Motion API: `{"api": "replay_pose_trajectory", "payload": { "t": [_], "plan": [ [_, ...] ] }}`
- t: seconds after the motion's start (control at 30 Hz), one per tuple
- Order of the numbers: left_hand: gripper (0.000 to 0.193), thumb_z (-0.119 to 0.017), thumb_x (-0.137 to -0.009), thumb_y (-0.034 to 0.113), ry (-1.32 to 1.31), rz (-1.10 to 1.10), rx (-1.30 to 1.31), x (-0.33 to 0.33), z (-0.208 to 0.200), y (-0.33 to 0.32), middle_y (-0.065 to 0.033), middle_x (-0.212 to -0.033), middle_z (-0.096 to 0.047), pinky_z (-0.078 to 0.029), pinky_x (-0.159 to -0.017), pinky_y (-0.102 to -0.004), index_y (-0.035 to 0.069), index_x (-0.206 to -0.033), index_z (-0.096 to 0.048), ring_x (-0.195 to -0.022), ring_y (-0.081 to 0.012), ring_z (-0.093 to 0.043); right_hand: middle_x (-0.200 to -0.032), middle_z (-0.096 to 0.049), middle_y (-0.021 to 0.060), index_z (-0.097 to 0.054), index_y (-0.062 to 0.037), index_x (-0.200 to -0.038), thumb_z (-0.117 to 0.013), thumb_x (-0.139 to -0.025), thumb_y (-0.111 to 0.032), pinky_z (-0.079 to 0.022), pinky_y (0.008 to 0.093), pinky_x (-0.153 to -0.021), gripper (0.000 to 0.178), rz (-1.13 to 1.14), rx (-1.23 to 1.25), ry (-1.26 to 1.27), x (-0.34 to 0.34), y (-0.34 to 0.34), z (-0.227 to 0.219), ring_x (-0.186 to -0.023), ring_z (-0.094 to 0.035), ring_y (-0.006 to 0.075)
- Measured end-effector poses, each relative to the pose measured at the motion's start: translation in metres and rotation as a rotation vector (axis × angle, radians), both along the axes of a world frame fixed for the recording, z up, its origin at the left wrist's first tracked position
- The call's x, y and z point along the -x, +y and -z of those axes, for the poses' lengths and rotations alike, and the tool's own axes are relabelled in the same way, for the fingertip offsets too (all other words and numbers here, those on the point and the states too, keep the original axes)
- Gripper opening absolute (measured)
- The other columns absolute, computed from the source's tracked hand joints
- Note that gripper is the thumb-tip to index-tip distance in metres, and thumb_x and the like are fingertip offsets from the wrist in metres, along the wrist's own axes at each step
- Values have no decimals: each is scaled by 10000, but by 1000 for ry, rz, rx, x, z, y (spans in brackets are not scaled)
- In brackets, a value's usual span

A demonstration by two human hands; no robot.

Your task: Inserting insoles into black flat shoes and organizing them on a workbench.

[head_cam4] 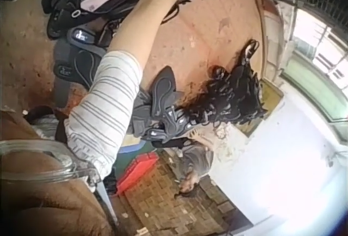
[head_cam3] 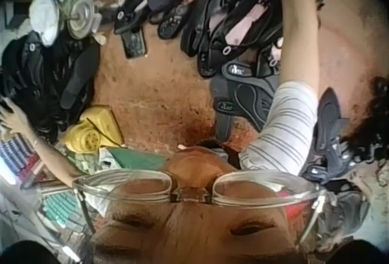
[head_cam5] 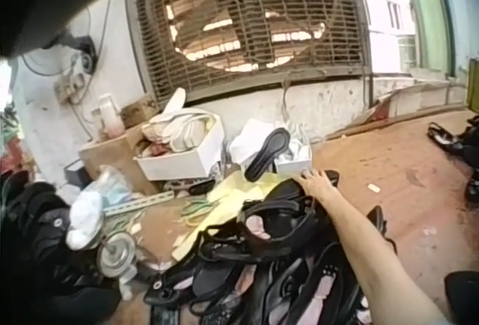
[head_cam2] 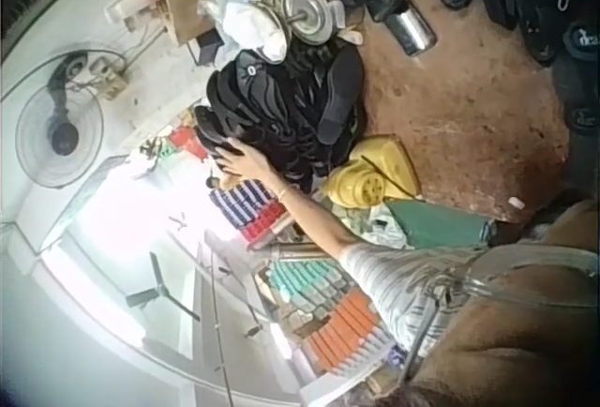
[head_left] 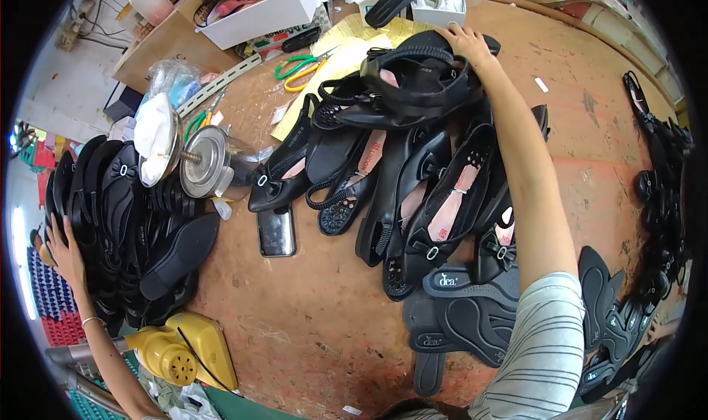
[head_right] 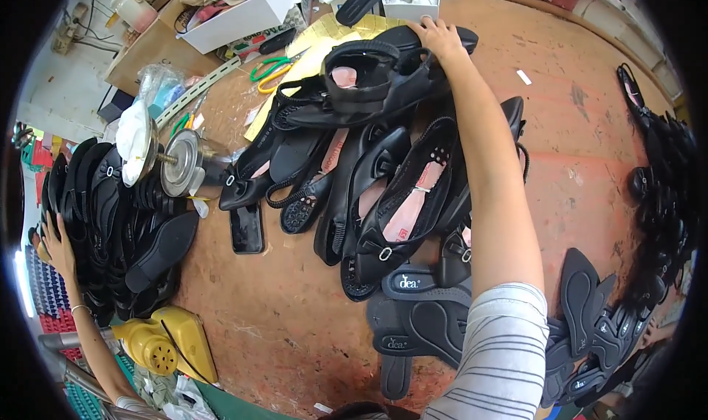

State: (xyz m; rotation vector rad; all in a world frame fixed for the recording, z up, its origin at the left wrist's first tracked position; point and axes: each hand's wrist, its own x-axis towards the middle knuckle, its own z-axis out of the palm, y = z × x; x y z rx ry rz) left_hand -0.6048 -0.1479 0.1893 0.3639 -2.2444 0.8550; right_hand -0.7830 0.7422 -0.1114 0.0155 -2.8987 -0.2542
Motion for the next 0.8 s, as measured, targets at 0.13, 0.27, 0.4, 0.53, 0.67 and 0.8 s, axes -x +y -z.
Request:
{"api": "replay_pose_trajectory", "payload": {
  "t": [0.13,0.27,0.4,0.53,0.67,0.8],
  "plan": [
    [564,-357,-1019,516,-42,-104,338,2,19,36,-155,-1528,-375,-233,-1132,-583,236,-1508,-368,-1410,-409,-318,-1335,-539,110,-407,-295,-1431,-794,-714,-168,-515,436,-937,824,19,42,48,9,27,5,-1187,-579,329],
    [450,-619,-907,44,-74,851,-244,-26,41,270,-189,-1375,-533,-328,-1119,-387,-14,-1343,-526,-1298,-332,-483,-1164,-652,151,-505,-253,-1350,-698,-772,-106,-549,412,-869,627,-91,-45,17,-16,3,-36,-1048,-659,332],
    [770,-766,-773,229,-760,1215,-886,-18,118,433,-198,-1429,-482,-311,-1127,-386,19,-1436,-434,-1347,-311,-438,-952,-690,211,-568,-152,-1287,-701,-729,-66,-543,451,-822,580,-154,45,60,-60,16,-74,-922,-668,385],
    [720,-752,-818,409,-1142,1085,-1512,64,188,512,-174,-1415,-503,-356,-1081,-359,60,-1398,-506,-1294,-252,-478,-914,-698,245,-645,-155,-1216,-526,-777,-74,-547,481,-810,463,-88,94,12,-135,-1,-90,-862,-690,396],
    [648,-802,-756,355,-1249,1291,-1484,22,177,512,-113,-1263,-590,-366,-1054,-354,73,-1302,-595,-1216,-243,-504,-789,-669,256,-612,-131,-1240,-556,-771,-101,-533,518,-778,473,-98,125,99,-226,24,-93,-800,-667,428],
    [827,-888,-588,333,-1019,1236,-1030,-66,154,507,-129,-1298,-577,-301,-1117,-435,85,-1317,-588,-1306,-331,-398,-783,-677,220,-665,-120,-1130,-547,-769,-103,-547,490,-705,379,69,233,233,-301,12,-134,-762,-675,397]
  ]
}}
